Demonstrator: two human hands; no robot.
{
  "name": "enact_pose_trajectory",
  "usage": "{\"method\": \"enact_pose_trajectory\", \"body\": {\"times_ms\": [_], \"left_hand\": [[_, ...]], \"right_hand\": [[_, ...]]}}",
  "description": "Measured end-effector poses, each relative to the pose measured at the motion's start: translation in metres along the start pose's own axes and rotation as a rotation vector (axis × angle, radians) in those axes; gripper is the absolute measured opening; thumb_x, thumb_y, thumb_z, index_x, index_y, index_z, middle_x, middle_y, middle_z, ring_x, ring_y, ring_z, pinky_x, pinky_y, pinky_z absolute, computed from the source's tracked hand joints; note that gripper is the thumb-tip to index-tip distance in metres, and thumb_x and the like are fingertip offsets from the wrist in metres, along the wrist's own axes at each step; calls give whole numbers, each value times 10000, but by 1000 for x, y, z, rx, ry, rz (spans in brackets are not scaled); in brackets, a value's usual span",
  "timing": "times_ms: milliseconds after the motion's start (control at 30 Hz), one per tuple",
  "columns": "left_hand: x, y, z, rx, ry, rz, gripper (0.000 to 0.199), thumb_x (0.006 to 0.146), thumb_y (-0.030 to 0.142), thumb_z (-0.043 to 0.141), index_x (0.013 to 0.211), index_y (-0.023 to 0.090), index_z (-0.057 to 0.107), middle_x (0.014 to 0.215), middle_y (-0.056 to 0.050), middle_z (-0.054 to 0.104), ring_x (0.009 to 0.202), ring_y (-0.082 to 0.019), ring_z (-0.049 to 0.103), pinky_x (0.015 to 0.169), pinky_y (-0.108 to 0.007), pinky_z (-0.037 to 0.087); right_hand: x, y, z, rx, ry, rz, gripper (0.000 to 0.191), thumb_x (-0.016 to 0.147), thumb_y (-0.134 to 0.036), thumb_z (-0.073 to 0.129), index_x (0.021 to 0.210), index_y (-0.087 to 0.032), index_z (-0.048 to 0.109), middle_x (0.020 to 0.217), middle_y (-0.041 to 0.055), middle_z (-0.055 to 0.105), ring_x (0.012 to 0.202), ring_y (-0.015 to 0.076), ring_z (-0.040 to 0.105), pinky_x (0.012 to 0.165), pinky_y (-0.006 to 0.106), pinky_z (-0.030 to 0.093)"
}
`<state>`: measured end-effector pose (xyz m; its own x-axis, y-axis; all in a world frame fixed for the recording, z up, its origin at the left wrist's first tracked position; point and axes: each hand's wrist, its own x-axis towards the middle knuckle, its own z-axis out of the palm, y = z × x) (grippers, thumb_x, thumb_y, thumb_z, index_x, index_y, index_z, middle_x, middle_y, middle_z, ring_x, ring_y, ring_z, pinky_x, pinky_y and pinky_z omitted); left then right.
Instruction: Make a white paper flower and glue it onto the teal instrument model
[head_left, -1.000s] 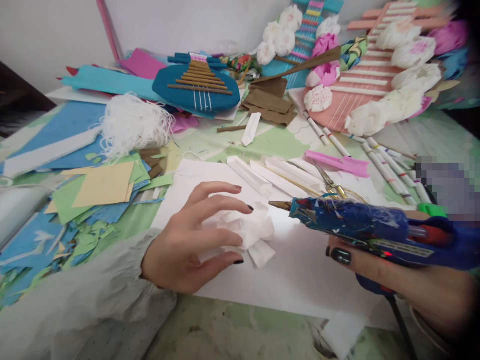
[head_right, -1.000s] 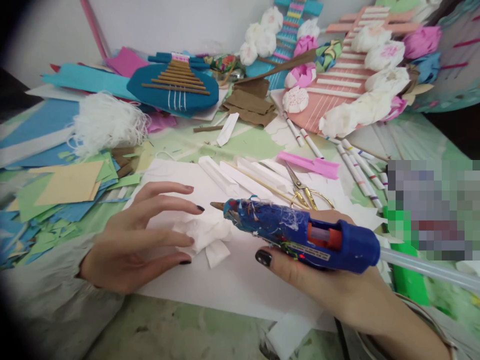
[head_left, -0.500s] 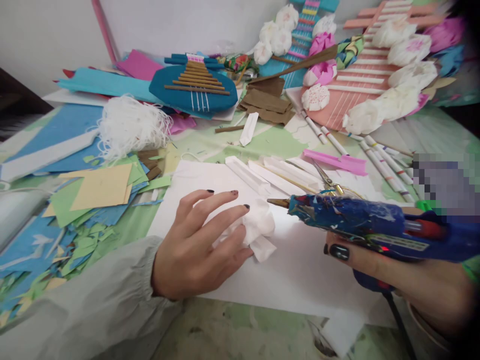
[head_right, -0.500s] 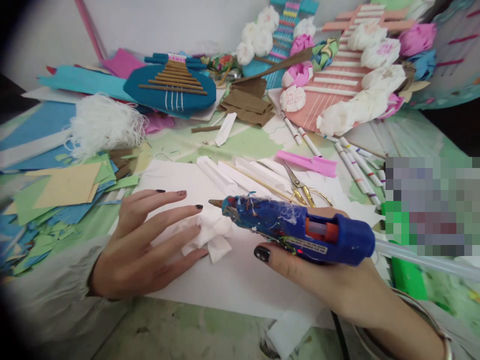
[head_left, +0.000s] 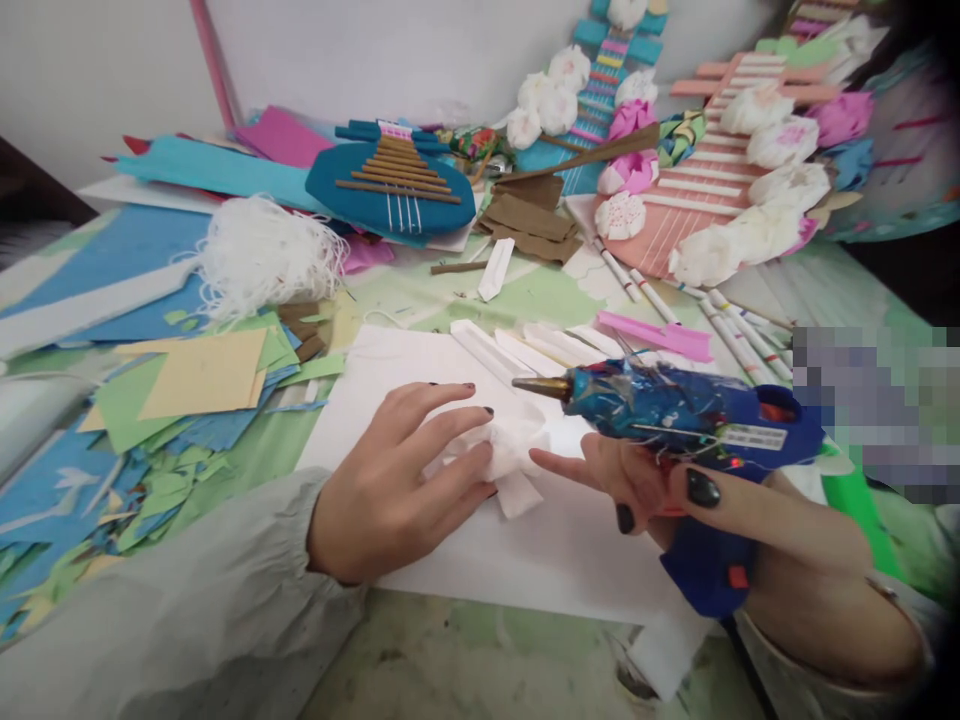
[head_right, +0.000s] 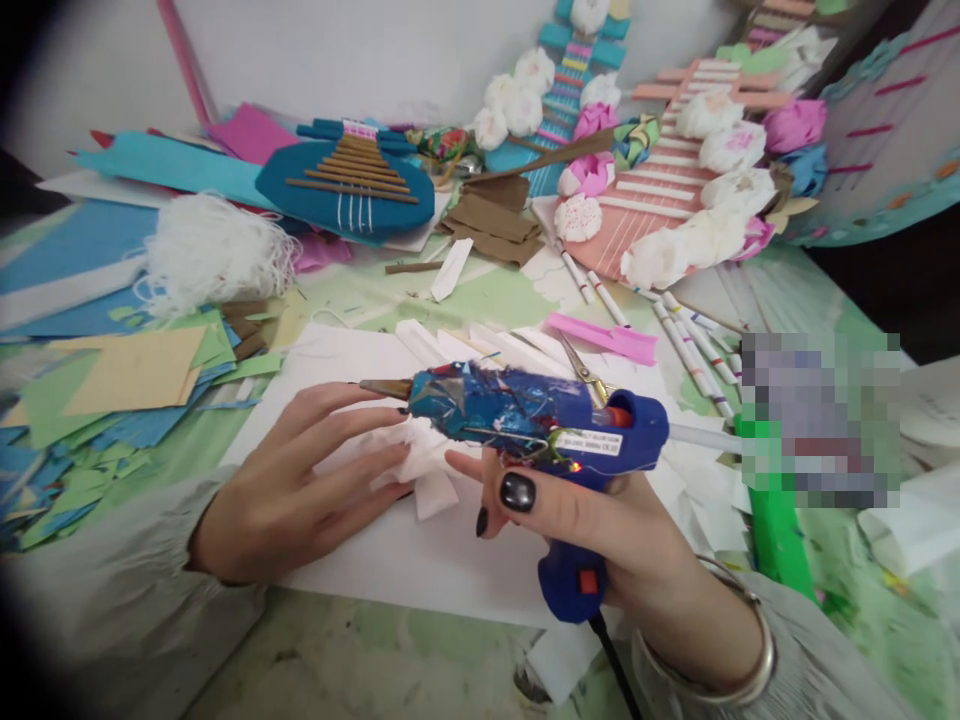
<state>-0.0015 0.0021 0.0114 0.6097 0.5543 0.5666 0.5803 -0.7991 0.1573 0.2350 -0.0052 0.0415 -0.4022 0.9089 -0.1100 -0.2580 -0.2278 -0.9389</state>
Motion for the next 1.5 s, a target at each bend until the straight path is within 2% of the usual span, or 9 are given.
{"method": "enact_pose_trajectory", "body": {"times_ms": [133,367,567,767,933,1067,1200,1300,1500], "left_hand": [[-2,1,4,-68,-12,16,164,784,131,625,940,134,578,1109,-173,608,1154,-296,535,920,-453,514],[-1,2,4,-83,-25,54,194,817,107,581,1010,108,559,1121,-187,595,1175,-287,523,931,-431,517],[-6,-3,8,-74,-15,105,299,833,139,577,1126,127,525,1159,-179,586,1198,-272,507,917,-413,528],[-1,-1,6,-33,-5,196,319,799,166,632,1087,54,550,1101,-211,623,1199,-315,503,942,-446,514],[2,2,2,9,1,210,332,791,211,649,1059,33,568,1094,-220,633,1187,-330,511,935,-451,519],[2,4,2,-9,-10,173,297,797,189,637,1053,48,589,1109,-219,627,1174,-326,519,922,-455,519],[2,3,2,-122,49,28,212,797,82,596,1004,116,628,1125,-180,620,1172,-293,521,939,-448,497],[2,0,3,-212,83,-75,218,794,81,600,999,146,636,1120,-148,619,1144,-258,536,960,-432,479],[1,-6,7,-269,-55,-139,359,817,212,611,1166,132,585,1237,-171,550,1195,-273,482,999,-453,446]], "right_hand": [[2,-4,6,124,-106,4,169,759,-362,647,658,-227,629,625,-10,544,631,154,545,1063,488,348],[8,6,10,158,-54,27,176,748,-366,655,670,-215,607,635,-7,514,650,147,505,947,430,440],[14,10,10,145,-139,17,199,747,-365,645,639,-200,624,620,2,546,637,144,524,892,392,458],[16,10,11,210,-124,21,194,741,-345,637,615,-202,599,593,4,525,621,148,486,866,418,470],[16,11,8,308,-109,38,218,775,-346,596,618,-195,590,607,17,510,654,156,469,879,452,467],[15,12,10,325,-98,10,202,782,-321,582,624,-195,583,603,16,512,639,154,459,884,463,460],[14,13,11,264,-95,27,205,774,-331,595,623,-193,589,605,19,512,642,161,466,878,474,462],[14,13,11,246,-101,26,219,779,-341,602,619,-192,589,610,17,508,646,157,466,885,474,459],[14,15,11,269,-116,21,190,768,-331,616,640,-194,589,608,7,499,638,149,466,885,465,455]]}}
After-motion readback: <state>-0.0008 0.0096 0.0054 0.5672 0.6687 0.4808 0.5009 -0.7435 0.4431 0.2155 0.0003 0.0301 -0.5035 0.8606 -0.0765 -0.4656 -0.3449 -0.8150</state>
